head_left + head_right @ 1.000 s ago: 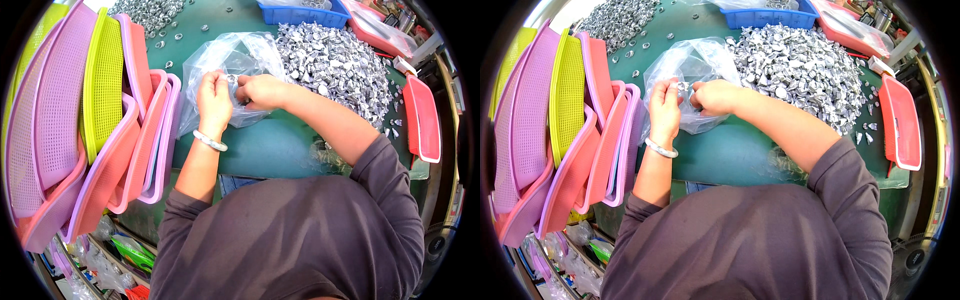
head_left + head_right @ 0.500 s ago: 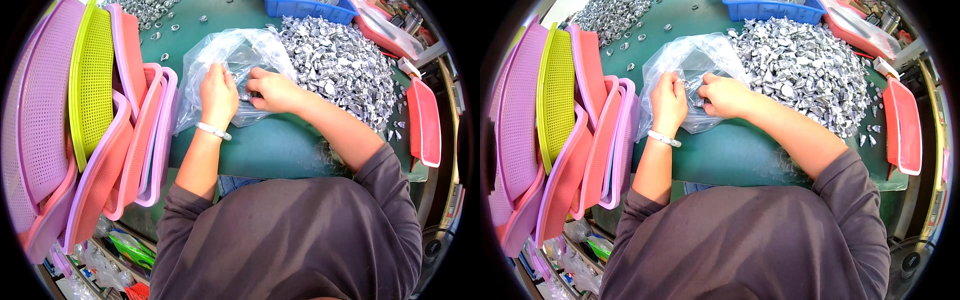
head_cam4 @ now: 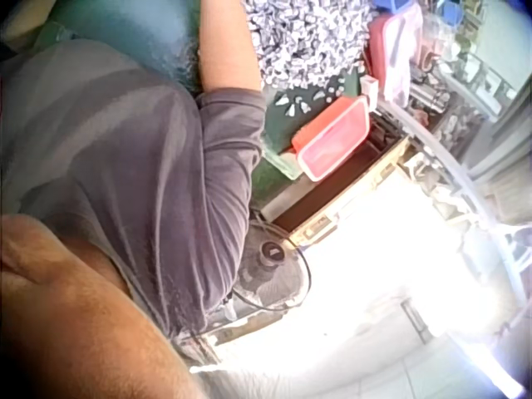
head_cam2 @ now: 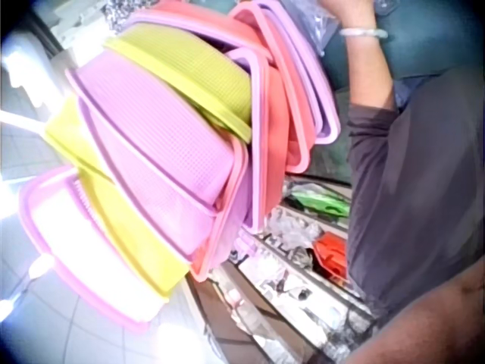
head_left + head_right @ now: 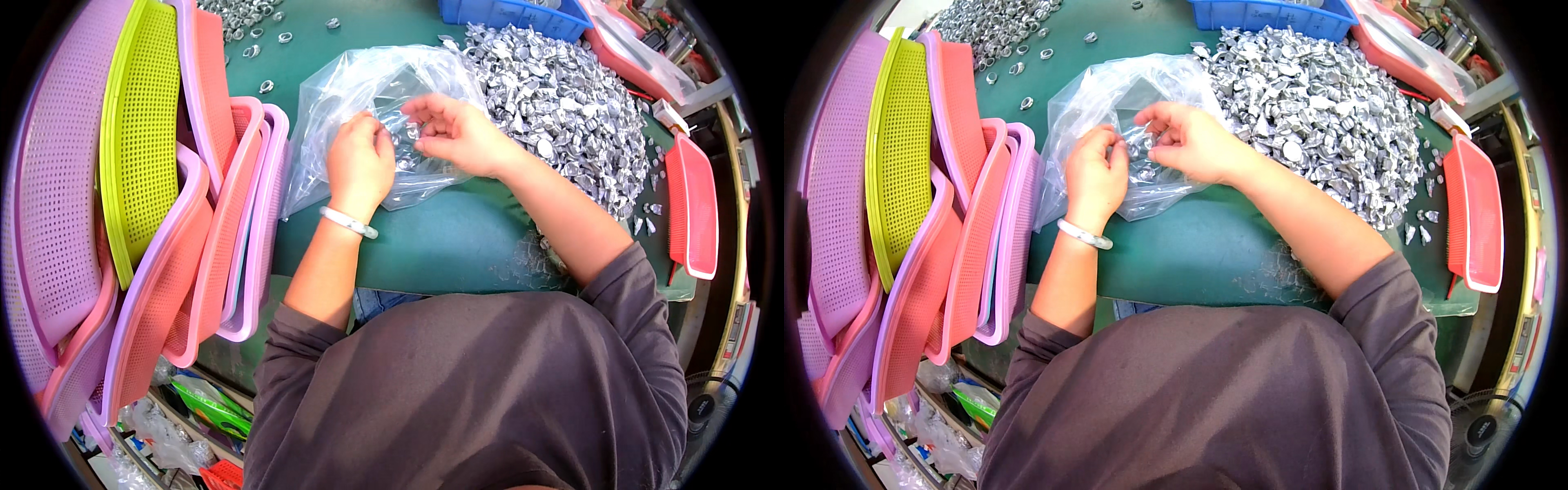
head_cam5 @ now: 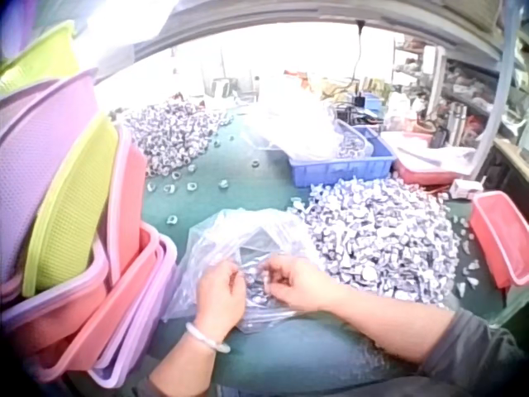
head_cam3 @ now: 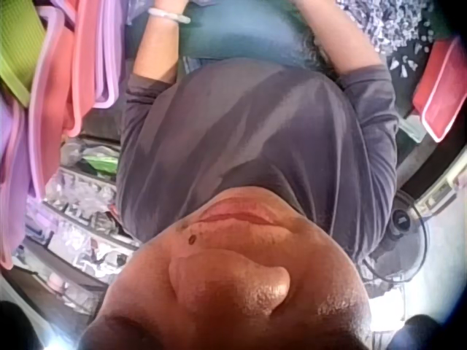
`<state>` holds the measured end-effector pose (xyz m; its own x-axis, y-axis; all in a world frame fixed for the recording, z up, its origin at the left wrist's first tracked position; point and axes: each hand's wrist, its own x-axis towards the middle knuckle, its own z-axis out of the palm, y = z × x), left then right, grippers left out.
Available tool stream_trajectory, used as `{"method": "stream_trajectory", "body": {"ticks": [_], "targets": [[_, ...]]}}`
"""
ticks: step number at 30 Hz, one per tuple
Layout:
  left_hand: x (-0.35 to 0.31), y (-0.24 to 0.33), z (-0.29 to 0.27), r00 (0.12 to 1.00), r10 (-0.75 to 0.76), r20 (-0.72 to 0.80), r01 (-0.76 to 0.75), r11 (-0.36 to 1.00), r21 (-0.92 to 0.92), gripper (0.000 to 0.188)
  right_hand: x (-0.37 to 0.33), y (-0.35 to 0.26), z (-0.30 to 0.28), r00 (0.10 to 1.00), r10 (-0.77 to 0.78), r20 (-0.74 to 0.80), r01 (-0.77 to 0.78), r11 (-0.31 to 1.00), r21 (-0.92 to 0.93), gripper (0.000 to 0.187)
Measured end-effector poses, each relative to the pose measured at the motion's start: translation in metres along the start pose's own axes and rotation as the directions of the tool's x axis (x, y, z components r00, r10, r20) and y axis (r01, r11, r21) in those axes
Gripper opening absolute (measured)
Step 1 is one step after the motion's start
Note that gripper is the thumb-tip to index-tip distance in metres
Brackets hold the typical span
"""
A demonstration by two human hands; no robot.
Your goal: The person picks up metal components from a pile on a table by hand and places them into a clear plastic bag.
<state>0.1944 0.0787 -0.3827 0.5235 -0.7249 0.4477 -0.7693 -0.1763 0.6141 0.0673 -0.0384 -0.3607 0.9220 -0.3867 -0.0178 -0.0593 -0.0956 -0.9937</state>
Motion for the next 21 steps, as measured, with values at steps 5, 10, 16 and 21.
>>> {"method": "stream_trajectory", "body": {"ticks": [5,10,16,21], "targets": [[-0.001,0.014,-0.007,0.997,0.022,0.072,-0.022,1.000,-0.002,0.024,-0.002,-0.007,-0.006,0.996,-0.042,0.077,0.003,0.895,0.446,0.054],[0.001,0.018,-0.010,0.994,0.057,0.094,-0.047,0.993,-0.107,0.022,-0.005,-0.008,-0.009,0.990,-0.057,0.130,-0.036,0.787,0.617,0.054],[-0.002,0.022,-0.014,0.996,0.064,0.064,-0.055,0.991,-0.124,0.023,-0.007,-0.012,-0.009,0.985,-0.081,0.153,-0.039,0.756,0.653,0.055],[-0.003,0.022,-0.010,0.999,-0.033,0.004,0.033,0.973,-0.227,0.022,-0.012,-0.016,-0.008,0.998,-0.022,0.062,0.011,0.984,0.179,0.056]]}}
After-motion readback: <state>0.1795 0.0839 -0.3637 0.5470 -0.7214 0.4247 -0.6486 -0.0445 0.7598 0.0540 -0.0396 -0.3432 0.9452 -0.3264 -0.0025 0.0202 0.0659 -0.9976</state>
